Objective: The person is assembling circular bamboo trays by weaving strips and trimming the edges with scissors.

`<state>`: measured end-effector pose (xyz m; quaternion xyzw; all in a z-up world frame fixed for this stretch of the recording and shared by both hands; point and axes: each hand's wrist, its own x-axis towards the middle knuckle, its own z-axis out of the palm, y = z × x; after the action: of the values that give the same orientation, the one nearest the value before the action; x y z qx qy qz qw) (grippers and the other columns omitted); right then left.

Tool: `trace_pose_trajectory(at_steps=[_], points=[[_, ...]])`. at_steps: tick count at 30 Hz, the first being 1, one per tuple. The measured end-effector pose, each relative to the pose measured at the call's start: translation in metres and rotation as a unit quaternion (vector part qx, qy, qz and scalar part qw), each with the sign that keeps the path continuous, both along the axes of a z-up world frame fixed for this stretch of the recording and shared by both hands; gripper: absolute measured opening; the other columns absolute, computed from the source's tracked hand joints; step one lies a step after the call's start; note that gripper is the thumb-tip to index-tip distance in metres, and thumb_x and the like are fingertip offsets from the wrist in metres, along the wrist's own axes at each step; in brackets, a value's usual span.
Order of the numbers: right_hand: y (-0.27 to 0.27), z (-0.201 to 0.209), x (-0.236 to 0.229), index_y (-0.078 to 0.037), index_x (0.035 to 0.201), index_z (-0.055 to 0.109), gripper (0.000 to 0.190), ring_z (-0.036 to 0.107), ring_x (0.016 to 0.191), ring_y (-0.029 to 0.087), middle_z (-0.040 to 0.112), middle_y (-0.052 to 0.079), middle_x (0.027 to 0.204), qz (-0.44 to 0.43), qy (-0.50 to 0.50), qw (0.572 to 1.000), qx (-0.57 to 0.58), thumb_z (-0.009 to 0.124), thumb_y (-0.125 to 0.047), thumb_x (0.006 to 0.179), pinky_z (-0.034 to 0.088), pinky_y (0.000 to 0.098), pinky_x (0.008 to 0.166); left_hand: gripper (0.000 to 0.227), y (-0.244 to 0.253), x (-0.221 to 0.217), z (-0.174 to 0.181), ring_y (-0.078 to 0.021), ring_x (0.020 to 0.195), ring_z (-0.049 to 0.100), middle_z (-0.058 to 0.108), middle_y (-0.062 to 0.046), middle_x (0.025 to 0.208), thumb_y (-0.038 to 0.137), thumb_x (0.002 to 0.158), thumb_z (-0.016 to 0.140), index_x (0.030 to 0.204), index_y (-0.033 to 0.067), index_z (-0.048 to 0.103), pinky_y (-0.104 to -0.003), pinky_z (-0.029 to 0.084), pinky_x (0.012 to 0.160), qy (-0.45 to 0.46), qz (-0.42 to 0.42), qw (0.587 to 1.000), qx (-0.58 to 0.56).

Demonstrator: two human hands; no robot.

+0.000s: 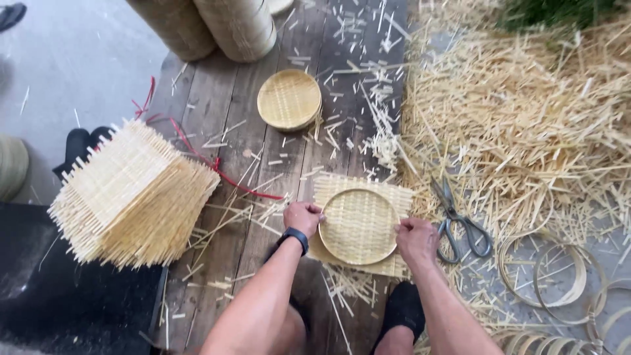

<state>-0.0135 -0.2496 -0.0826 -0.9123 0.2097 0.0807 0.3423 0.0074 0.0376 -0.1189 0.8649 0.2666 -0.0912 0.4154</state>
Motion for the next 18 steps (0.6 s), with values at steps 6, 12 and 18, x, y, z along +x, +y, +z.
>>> trace_pose_trajectory(at_steps=[6, 12, 18], points=[[0.001, 0.008, -0.006, -0.012, 0.101, 0.082, 0.021, 0.074, 0.085, 0.026, 0.079, 0.013, 0.091, -0.011, 0.052, 0.999, -0.005, 0.082, -0.023, 0.083, 0.056, 0.0377, 0.086, 0.019, 0.000, -0.009, -0.004, -0.0150, 0.069, 0.075, 0.080, -0.007, 0.079, 0.009, 0.067, 0.092, 0.084, 0.0089, 0.083, -0.029, 0.060, 0.070, 0.048, 0.047, 0.996, -0.066], [-0.002, -0.001, -0.002, -0.012, 0.105, 0.081, 0.026, 0.074, 0.082, 0.021, 0.079, 0.011, 0.092, -0.034, 0.064, 0.997, 0.016, 0.084, -0.024, 0.082, 0.057, 0.0350, 0.082, 0.021, 0.001, -0.005, -0.002, -0.0142, 0.070, 0.075, 0.080, -0.007, 0.080, 0.010, 0.067, 0.091, 0.087, 0.0093, 0.083, -0.029, 0.061, 0.071, 0.049, 0.045, 0.994, -0.091], [-0.012, -0.002, 0.000, -0.008, 0.106, 0.081, 0.028, 0.074, 0.079, 0.020, 0.080, 0.012, 0.089, -0.005, 0.066, 0.996, 0.056, 0.083, -0.023, 0.083, 0.058, 0.0340, 0.079, 0.019, 0.000, -0.008, -0.001, -0.0156, 0.075, 0.076, 0.080, -0.009, 0.083, 0.010, 0.069, 0.089, 0.088, 0.0091, 0.083, -0.029, 0.060, 0.077, 0.037, 0.043, 0.995, -0.087]])
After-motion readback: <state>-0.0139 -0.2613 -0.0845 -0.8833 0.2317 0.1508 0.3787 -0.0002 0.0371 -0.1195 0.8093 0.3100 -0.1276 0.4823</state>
